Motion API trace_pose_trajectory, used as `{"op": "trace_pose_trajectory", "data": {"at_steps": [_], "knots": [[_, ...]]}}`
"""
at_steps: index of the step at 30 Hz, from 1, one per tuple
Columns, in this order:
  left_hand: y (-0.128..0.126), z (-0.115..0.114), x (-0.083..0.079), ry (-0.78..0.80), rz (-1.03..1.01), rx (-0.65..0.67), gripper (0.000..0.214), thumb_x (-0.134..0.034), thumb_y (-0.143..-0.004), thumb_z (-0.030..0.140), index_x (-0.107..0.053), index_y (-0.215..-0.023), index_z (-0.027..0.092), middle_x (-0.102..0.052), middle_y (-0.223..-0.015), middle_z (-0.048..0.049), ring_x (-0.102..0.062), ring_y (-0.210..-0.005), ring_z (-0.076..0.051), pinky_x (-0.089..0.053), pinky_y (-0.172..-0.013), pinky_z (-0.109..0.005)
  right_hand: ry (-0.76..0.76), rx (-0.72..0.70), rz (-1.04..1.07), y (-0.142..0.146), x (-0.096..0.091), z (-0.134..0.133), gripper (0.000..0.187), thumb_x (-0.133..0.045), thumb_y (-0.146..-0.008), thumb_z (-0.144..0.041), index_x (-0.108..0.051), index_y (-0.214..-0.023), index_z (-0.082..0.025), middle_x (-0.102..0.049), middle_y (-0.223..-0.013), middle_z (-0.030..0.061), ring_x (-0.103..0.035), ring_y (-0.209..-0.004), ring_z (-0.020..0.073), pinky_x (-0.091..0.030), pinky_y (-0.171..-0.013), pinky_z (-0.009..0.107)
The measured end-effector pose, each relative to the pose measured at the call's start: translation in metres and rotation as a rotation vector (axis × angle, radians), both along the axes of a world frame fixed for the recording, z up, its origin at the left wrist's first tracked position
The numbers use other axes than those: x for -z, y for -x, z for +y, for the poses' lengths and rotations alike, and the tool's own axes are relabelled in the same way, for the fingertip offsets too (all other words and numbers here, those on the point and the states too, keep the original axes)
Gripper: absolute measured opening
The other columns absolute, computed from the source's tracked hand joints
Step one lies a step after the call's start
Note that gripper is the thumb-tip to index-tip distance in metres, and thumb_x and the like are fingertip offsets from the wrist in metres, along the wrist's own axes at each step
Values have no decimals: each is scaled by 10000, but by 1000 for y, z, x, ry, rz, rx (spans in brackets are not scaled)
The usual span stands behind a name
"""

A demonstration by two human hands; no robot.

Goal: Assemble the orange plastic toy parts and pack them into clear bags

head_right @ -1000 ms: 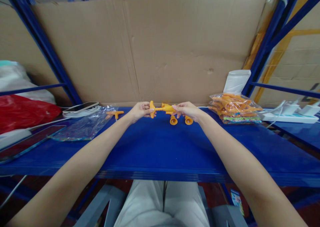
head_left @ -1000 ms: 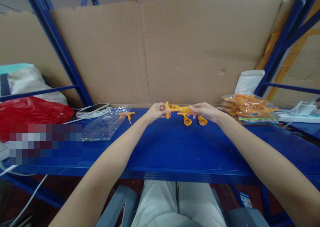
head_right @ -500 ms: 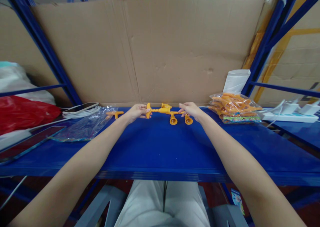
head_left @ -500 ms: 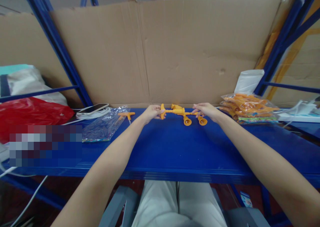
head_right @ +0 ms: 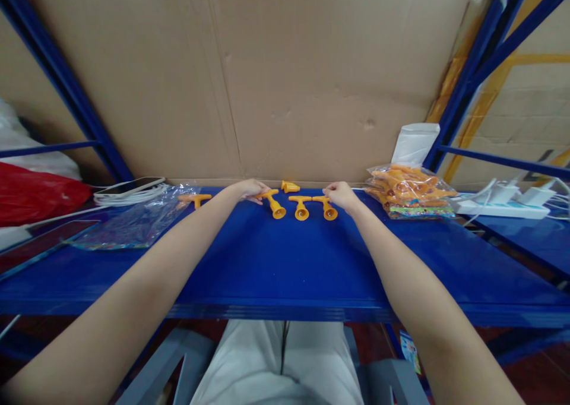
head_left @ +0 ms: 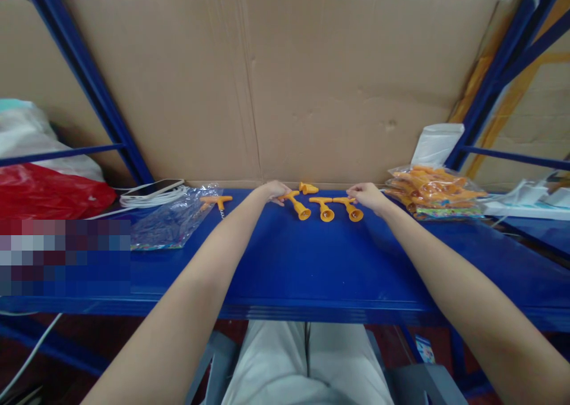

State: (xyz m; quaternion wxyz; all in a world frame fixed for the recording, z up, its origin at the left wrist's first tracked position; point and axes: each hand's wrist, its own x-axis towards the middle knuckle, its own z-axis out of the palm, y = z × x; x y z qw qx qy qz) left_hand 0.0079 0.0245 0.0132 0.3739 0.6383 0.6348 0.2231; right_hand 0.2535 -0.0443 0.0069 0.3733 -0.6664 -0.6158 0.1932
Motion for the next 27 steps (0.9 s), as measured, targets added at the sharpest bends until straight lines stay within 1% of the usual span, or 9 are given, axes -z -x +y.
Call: {"op": "trace_pose_trajectory", "data": {"at_steps": [3,5,10,14,17,21,24,25,27], "knots": [[-14,4,2,-65,119,32,223,-558,-781,150,-651,-983,145,-672,-900,-65,-607,-756,-129,-512,-682,-235,-10,7,-85,-3,-2,-1,195,-524,-800,-160,-663,-894,-61,-671,-821,84,-493,-518,55,-375,-485,150],[-21,5,5,-103,214,55,241,-559,-783,162,-653,-1005,147,-667,-973,-81,-614,-815,-153,-508,-674,-239,38,-2,-125,-4,-3,-3,207,-534,-795,-180,-665,-910,-68,-667,-809,74,-489,-507,56,-366,-465,153],[-34,5,14,-231,368,95,261,-533,-807,192,-659,-1031,143,-663,-1031,-90,-614,-907,-190,-488,-755,-256,179,-57,-239,-5,0,-4,219,-539,-793,-219,-664,-906,-80,-643,-731,59,-472,-494,68,-326,-394,159],[-40,5,17,-288,478,114,252,-570,-786,285,-685,-979,171,-651,-1075,-73,-585,-1000,-217,-448,-861,-278,198,-89,-269,-4,4,-4,203,-534,-796,-223,-665,-871,-87,-636,-703,54,-481,-486,71,-348,-405,163],[-39,4,15,-344,578,88,300,-540,-794,357,-660,-1039,230,-623,-1138,-49,-545,-1074,-230,-420,-909,-319,208,-72,-270,-5,4,-2,220,-521,-807,-238,-662,-892,-93,-648,-727,60,-497,-487,74,-354,-406,164],[-18,4,2,-370,634,18,353,-495,-805,338,-612,-1120,230,-573,-1213,-76,-501,-1133,-268,-410,-922,-387,184,-19,-301,-8,4,3,259,-497,-822,-259,-658,-928,-87,-669,-775,73,-530,-493,80,-352,-406,166],[18,4,-9,-372,837,-125,414,-505,-771,268,-581,-1162,156,-553,-1226,-135,-495,-1137,-289,-415,-918,-390,129,6,-363,-12,7,9,252,-507,-815,-257,-669,-909,-87,-683,-798,80,-563,-513,90,-387,-463,173],[31,4,-11,-353,912,-189,442,-520,-747,238,-572,-1168,113,-544,-1227,-165,-492,-1137,-301,-420,-911,-387,113,9,-390,-13,7,10,250,-509,-812,-258,-673,-898,-90,-687,-803,81,-575,-526,97,-397,-483,178],[58,5,-13,-266,997,-271,465,-533,-714,198,-571,-1165,92,-544,-1220,-184,-508,-1119,-305,-441,-883,-368,90,10,-445,-15,9,12,247,-513,-806,-260,-680,-884,-96,-692,-813,84,-597,-561,114,-407,-513,187]]}}
